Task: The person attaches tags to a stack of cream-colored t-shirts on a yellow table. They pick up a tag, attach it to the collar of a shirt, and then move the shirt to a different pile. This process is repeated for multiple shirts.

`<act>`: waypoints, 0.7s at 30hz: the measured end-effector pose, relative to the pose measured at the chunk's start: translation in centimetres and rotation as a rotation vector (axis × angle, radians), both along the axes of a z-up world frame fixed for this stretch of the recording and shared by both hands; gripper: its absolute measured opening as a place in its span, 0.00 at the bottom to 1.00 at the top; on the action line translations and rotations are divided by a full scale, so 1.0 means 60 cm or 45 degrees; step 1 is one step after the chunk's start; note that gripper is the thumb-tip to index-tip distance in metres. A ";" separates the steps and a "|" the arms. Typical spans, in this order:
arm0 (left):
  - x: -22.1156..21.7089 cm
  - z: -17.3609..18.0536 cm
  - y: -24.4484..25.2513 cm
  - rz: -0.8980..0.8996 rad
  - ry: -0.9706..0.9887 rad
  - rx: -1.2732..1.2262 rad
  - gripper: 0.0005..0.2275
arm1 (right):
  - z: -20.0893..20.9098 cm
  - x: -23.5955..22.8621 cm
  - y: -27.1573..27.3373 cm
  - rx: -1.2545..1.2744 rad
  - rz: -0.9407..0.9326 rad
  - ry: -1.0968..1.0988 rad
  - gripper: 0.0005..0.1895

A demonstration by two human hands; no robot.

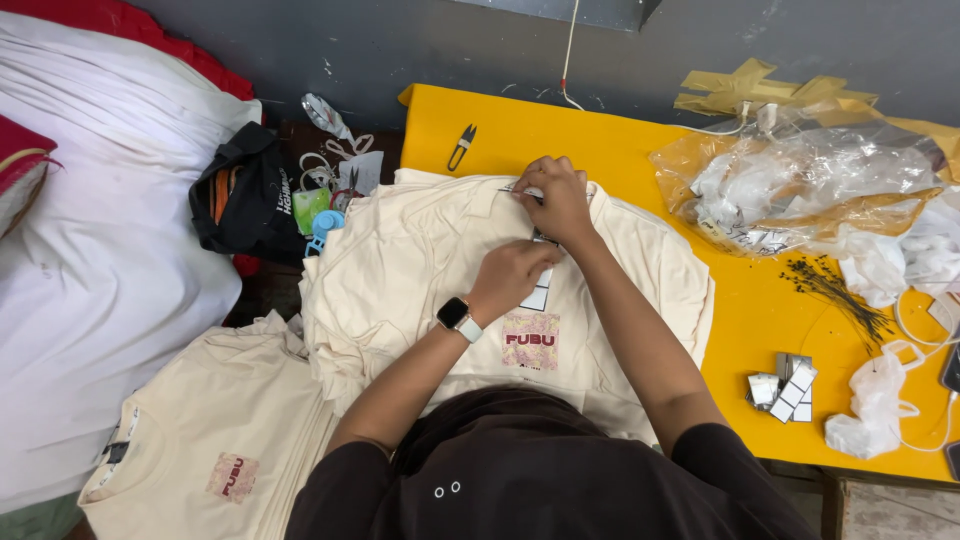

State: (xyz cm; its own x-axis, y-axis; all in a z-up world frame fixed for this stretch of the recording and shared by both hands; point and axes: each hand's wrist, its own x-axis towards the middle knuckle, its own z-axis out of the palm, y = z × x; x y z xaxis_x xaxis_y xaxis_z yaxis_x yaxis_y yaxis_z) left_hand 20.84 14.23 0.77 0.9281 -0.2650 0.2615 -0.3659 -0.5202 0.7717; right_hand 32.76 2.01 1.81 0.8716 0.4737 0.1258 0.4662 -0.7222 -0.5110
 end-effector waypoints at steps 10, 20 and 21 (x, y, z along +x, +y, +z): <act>0.065 -0.035 0.057 0.441 0.690 -1.433 0.10 | -0.018 -0.027 -0.026 0.662 0.001 -0.027 0.03; 0.068 -0.031 0.064 0.496 0.803 -1.505 0.10 | 0.033 -0.061 -0.019 0.586 0.018 -0.373 0.06; 0.068 -0.032 0.065 0.497 0.804 -1.496 0.10 | 0.040 -0.062 -0.018 0.588 0.036 -0.390 0.06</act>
